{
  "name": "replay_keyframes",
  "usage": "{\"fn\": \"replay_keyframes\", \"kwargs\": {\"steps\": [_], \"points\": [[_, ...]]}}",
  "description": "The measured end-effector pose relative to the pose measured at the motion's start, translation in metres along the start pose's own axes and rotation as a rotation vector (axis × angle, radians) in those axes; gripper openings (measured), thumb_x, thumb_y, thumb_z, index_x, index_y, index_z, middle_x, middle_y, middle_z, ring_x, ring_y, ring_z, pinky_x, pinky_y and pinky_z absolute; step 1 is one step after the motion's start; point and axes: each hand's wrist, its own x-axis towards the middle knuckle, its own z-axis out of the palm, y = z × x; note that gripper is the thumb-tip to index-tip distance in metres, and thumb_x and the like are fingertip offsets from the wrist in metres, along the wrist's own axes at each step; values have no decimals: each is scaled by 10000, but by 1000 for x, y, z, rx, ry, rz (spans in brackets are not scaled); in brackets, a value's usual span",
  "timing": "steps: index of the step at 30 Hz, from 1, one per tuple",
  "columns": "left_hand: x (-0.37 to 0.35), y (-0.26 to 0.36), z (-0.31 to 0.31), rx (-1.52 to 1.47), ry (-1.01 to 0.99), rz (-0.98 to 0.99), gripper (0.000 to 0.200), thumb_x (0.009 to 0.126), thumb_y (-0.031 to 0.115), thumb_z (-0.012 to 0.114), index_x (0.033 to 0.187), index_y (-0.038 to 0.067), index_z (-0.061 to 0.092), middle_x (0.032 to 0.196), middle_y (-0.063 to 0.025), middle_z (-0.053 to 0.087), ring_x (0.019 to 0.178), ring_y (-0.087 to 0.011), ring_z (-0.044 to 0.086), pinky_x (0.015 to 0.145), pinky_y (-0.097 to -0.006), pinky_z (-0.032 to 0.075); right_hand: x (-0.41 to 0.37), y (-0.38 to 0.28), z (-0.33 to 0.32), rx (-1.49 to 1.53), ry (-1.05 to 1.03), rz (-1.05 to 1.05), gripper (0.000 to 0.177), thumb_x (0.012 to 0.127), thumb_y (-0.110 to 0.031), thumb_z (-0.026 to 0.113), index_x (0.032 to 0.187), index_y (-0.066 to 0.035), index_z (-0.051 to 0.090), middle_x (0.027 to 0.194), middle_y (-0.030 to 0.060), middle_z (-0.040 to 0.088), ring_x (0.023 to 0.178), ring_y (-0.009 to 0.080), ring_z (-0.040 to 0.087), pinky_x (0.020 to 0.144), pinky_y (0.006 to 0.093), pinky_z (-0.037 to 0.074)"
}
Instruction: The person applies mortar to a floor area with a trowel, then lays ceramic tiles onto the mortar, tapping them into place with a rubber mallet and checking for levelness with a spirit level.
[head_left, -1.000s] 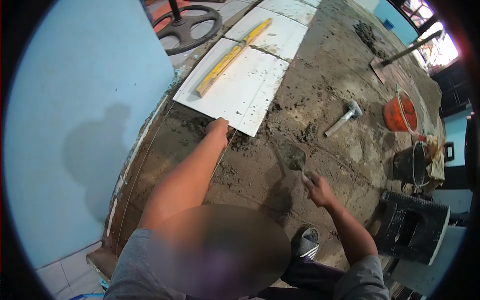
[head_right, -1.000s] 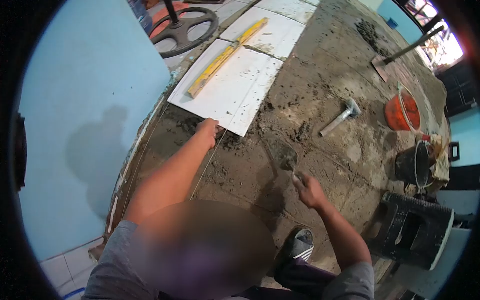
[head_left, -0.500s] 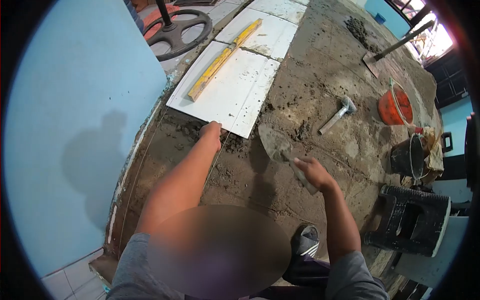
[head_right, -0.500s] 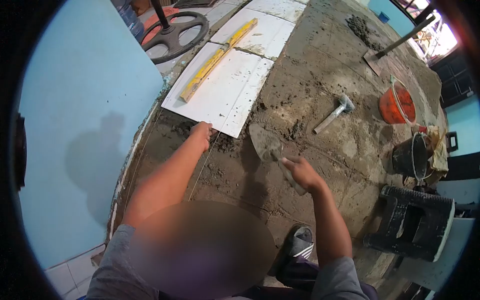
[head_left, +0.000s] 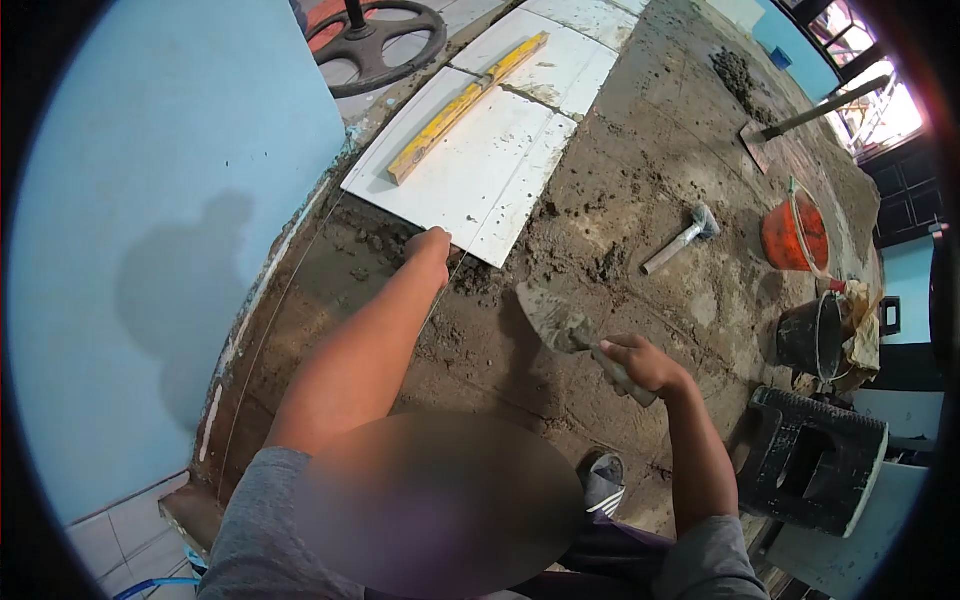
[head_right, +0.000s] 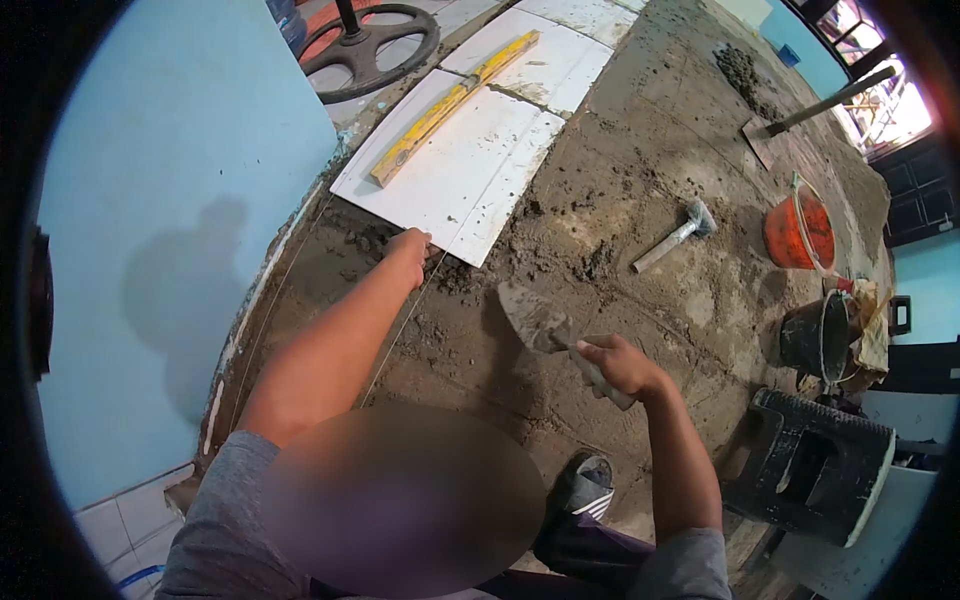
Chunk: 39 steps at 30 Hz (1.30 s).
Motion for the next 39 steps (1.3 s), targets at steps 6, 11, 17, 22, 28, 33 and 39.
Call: {"fn": "replay_keyframes", "kwargs": {"steps": [6,11,17,22,28,33,39], "points": [[-1,-7,1,-38,-45,41,386,906,89,664,1264,-44,609,1202,-127,688,1071,-255,677,1057,-572,385,77,-35,54,214,-12,-176,484,1094,-381,502,1401,-21,605,738,53,635,564,156,576,631,342,508],[0,-9,-1,115,-49,48,397,909,116,679,1265,-47,608,1150,-125,717,1100,-252,670,1081,-609,366,57,-30,56,33,71,-219,538,1089,-405,497,1445,-5,560,850,98,681,667,169,627,693,355,537],[-52,14,-6,794,151,325,358,869,286,780,1044,-24,747,1090,-192,756,996,-329,737,902,-445,569,1,-10,-18,-297,-33,-69,536,1062,-442,545,1372,-10,612,949,143,707,814,193,691,691,374,575],[-60,19,-7,921,199,362,449,865,381,795,1099,-1,753,1145,-215,743,1064,-373,724,896,-474,576,-20,-15,-40,-343,-6,-53,447,1033,-418,608,1121,17,667,809,121,677,698,213,678,604,394,563],[-94,37,-7,1120,248,535,401,902,326,756,1188,47,722,1243,-156,707,1176,-355,652,982,-447,524,-9,-31,-20,-310,129,-93,419,1027,-390,620,1056,27,641,737,91,628,647,219,670,591,402,550],[-94,24,-15,1326,263,1061,369,961,210,627,1304,78,663,1405,-115,574,1334,-306,464,1127,-461,366,-4,-27,-15,-303,155,-66,418,1033,-391,604,1108,19,632,721,98,613,615,227,666,598,396,545],[-87,16,-10,1637,149,963,527,960,183,553,1468,43,531,1520,-93,466,1417,-288,364,1154,-487,300,-5,-24,-20,-400,184,-28,427,1040,-414,576,1132,0,627,713,112,625,625,241,691,520,415,555]]}}
